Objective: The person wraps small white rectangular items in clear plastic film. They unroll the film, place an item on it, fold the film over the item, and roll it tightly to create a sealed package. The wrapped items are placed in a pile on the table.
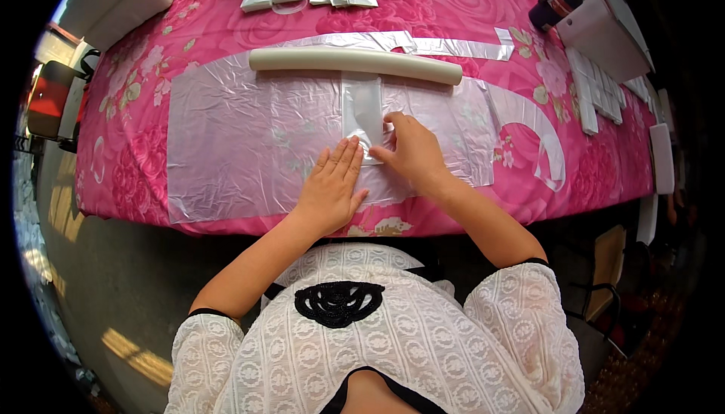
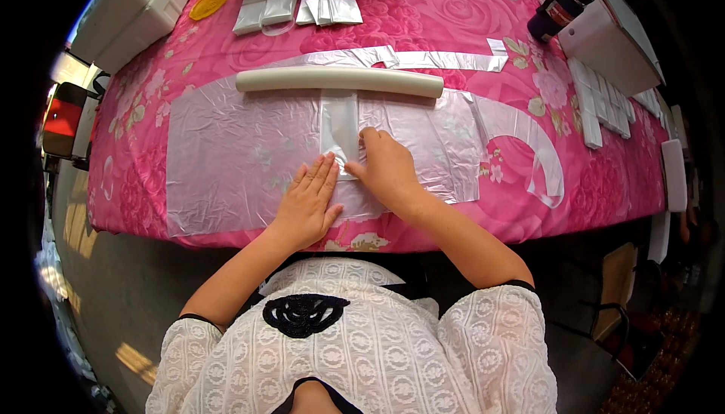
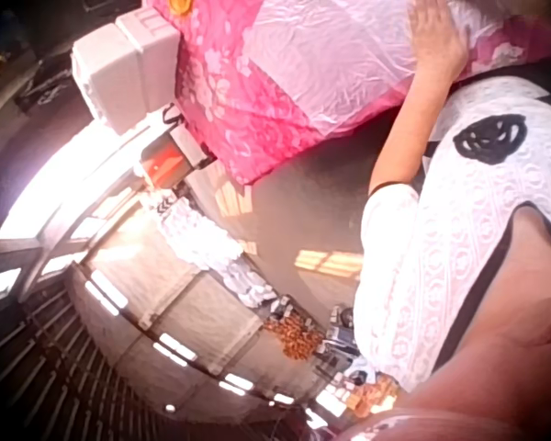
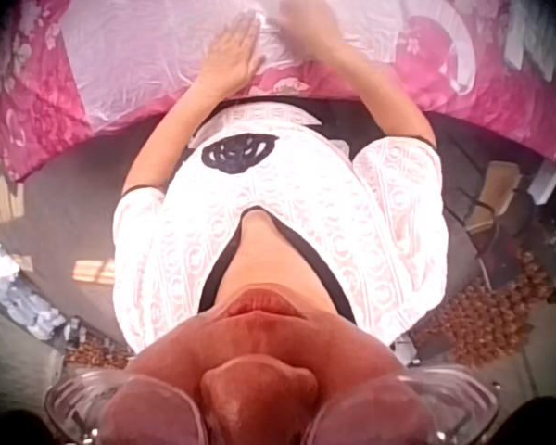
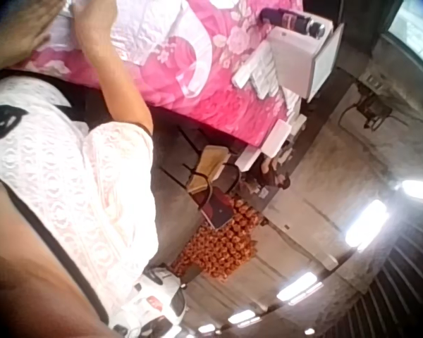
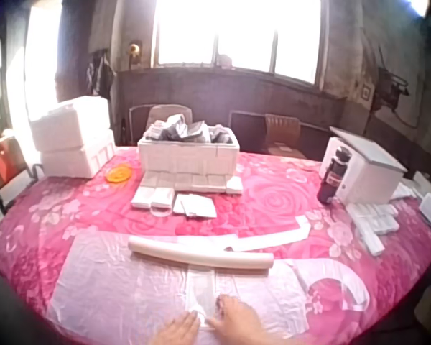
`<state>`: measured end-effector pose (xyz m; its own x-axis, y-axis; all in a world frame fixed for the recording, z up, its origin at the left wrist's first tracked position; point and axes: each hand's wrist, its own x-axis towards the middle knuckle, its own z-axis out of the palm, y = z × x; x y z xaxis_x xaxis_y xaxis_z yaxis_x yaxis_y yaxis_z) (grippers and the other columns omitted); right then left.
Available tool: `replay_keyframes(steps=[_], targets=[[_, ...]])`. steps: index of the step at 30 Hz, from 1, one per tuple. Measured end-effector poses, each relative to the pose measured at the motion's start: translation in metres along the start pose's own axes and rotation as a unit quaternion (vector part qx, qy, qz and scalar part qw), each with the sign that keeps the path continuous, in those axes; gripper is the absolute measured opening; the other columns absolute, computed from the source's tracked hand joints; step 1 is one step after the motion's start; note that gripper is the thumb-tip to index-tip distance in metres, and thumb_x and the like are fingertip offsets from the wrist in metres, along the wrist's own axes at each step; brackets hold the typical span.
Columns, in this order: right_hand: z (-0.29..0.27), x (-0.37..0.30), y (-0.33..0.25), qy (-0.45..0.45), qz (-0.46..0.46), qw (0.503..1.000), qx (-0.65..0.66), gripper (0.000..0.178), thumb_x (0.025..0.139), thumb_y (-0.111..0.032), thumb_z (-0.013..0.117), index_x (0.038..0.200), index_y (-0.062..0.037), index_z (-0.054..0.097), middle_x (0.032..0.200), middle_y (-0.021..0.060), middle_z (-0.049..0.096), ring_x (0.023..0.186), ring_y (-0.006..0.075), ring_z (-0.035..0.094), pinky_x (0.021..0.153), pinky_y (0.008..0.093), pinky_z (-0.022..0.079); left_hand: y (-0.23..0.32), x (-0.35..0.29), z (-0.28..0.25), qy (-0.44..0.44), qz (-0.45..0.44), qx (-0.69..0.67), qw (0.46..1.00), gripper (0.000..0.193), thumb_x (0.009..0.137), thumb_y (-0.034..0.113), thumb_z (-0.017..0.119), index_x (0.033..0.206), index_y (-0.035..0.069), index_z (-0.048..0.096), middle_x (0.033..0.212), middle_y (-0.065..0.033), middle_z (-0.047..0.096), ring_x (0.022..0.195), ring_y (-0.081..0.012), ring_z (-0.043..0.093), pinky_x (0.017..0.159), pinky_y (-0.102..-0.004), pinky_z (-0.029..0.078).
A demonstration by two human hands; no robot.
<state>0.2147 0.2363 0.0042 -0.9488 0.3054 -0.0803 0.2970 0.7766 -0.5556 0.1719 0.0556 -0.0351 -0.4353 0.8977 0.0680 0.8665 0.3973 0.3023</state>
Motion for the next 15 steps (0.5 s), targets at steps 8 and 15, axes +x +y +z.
replay_keyframes(steps=[8, 15], targets=[[0.016, 0.017, 0.042, 0.038, -0.363, 0.924, -0.114, 0.042, 0.077, -0.015, 0.060, 0.116, -0.0051, 0.051, 0.125, 0.0104, 0.050, 0.120, 0.0252, 0.043, 0.102, 0.0375, 0.031, -0.013, 0.008, 0.006, 0.107, 0.048, -0.022, 0.993, 0.042, 0.080, 0.014, 0.055, 0.117, -0.003, 0.048, 0.126, -0.0180, 0.045, 0.119, -0.0308, 0.042, 0.099, -0.0399, 0.032], [0.004, 0.024, 0.040, -0.018, -0.339, 0.941, 0.001, 0.040, 0.071, 0.001, 0.049, 0.110, -0.0026, 0.057, 0.122, 0.0104, 0.053, 0.115, 0.0259, 0.046, 0.099, 0.0366, 0.035, -0.023, 0.017, -0.002, 0.179, 0.090, -0.053, 0.978, 0.017, 0.072, 0.002, 0.061, 0.089, 0.000, 0.059, 0.098, -0.0117, 0.063, 0.091, -0.0271, 0.061, 0.078, -0.0342, 0.050]])
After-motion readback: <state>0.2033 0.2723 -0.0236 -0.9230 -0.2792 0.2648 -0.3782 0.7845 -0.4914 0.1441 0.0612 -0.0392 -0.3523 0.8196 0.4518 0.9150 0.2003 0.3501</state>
